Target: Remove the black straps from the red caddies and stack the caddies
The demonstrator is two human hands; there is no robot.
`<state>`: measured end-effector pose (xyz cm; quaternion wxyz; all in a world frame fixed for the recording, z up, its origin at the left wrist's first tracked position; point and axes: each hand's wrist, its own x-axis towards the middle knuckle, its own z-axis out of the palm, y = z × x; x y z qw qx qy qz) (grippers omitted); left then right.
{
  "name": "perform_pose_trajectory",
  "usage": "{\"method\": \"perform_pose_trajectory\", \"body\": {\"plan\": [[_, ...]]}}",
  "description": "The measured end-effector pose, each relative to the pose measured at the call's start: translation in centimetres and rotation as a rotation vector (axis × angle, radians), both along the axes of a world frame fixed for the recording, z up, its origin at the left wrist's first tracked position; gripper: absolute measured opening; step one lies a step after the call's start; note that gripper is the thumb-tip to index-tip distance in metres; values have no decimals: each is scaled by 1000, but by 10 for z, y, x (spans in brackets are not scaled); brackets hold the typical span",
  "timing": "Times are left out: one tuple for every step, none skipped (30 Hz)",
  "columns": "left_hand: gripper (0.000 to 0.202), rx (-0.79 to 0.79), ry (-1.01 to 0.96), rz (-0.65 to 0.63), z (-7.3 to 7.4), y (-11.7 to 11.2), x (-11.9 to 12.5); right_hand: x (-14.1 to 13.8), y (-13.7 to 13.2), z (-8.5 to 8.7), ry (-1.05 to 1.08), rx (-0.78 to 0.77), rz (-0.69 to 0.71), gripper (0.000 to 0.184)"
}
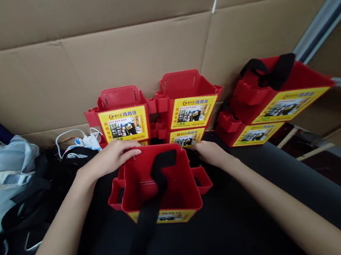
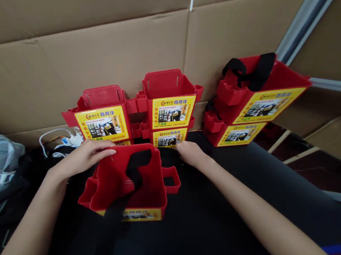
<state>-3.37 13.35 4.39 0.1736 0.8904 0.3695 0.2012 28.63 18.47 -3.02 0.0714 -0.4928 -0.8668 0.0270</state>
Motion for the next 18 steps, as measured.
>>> {"method": "perform_pose_trajectory", "body": {"plan": [[28, 4, 1, 0, 0, 0, 0, 6, -1, -3, 2, 6, -35, 23], [28, 7, 5, 3, 0, 0, 0, 9, -3, -2, 1, 10, -54, 26], [28, 10, 9, 7, 0, 0, 0, 8, -6, 2, 18, 14, -35, 31], [27, 13, 14, 12, 0, 0, 0, 4, -9, 8, 57, 18, 30, 37], [27, 15, 19, 18, 0, 0, 0, -3, -13, 16, 116, 19, 134, 44], [27, 14, 22, 23, 0, 0, 0, -12, -15, 24, 188, 21, 262, 46], [27, 9, 23, 24, 0, -1, 0, -21, -17, 31, 255, 20, 388, 43], [27, 4, 21, 23, 1, -1, 1, -28, -17, 35, 299, 14, 481, 37], [27, -1, 20, 21, 1, -2, 1, -32, -15, 36, 294, 2, 502, 29], [27, -5, 19, 18, 1, -2, 1, -32, -12, 34, 243, -13, 448, 24], [28, -7, 19, 13, 1, -2, 1, -28, -9, 30, 173, -25, 347, 22], [28, -7, 18, 9, 0, -2, 1, -21, -6, 23, 99, -35, 223, 20], [28, -4, 18, 6, 0, -3, 1, -11, -3, 16, 39, -40, 106, 20], [28, -1, 17, 4, 0, -3, 1, 0, -2, 10, 4, -39, 18, 21], [28, 3, 15, 4, -1, -3, 1, 9, -2, 5, -9, -38, -35, 25], [27, 9, 11, 5, -1, -3, 1, 16, -3, 2, -12, -35, -61, 30], [27, 16, 8, 8, -2, -3, 1, 20, -6, 2, -5, -32, -58, 36], [27, 21, 6, 12, -2, -2, 1, 18, -9, 4, 25, -27, -16, 43]]}}
